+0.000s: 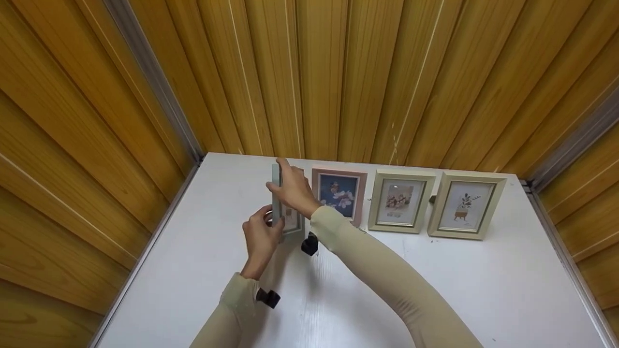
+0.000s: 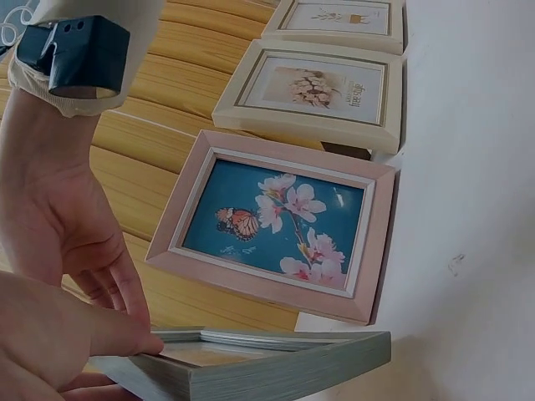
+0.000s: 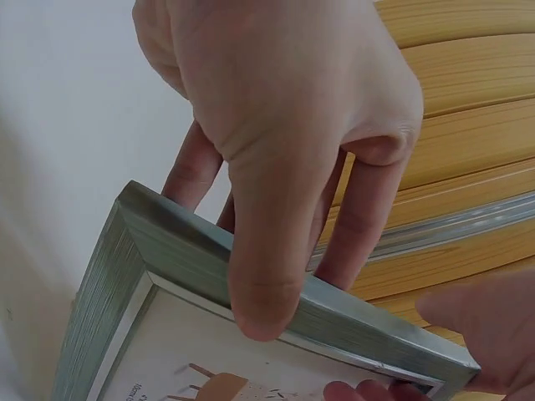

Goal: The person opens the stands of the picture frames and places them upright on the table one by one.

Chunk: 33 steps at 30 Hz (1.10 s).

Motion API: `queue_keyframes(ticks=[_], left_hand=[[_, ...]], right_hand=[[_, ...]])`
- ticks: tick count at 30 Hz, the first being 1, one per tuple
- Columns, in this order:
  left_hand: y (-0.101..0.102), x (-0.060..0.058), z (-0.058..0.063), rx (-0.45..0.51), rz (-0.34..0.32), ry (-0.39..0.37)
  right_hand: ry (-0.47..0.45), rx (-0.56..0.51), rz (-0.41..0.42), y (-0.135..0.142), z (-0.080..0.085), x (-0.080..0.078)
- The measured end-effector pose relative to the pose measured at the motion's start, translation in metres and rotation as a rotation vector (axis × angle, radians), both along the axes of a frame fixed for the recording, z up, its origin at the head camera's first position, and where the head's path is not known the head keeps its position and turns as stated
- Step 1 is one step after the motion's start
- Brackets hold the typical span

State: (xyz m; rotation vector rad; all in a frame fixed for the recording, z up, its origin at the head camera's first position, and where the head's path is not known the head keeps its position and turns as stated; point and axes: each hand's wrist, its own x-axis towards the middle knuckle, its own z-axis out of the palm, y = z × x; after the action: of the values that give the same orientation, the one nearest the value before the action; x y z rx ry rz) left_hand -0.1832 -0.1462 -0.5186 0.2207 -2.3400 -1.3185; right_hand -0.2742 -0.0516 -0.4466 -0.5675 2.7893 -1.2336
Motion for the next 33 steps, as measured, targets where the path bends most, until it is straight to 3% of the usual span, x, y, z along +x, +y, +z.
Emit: queue_keyframes(ticks=[14,22,33], left_hand=[[0.003,0.0,0.0,0.031,-0.019,0.008],[0.005,0.003,0.004,0.031,-0.044,-0.017],[0.011,0.008,0.008,0.038,-0.061,-0.01]], right_hand=[[0.025,-0.011,-0.002,0.0,-0.007,-0.005],[-0.012,-0.067,0.023,0.004,-0.006,-0.008],[-0.139,-0.188,0.07,0.02,-0.002,-0.017]])
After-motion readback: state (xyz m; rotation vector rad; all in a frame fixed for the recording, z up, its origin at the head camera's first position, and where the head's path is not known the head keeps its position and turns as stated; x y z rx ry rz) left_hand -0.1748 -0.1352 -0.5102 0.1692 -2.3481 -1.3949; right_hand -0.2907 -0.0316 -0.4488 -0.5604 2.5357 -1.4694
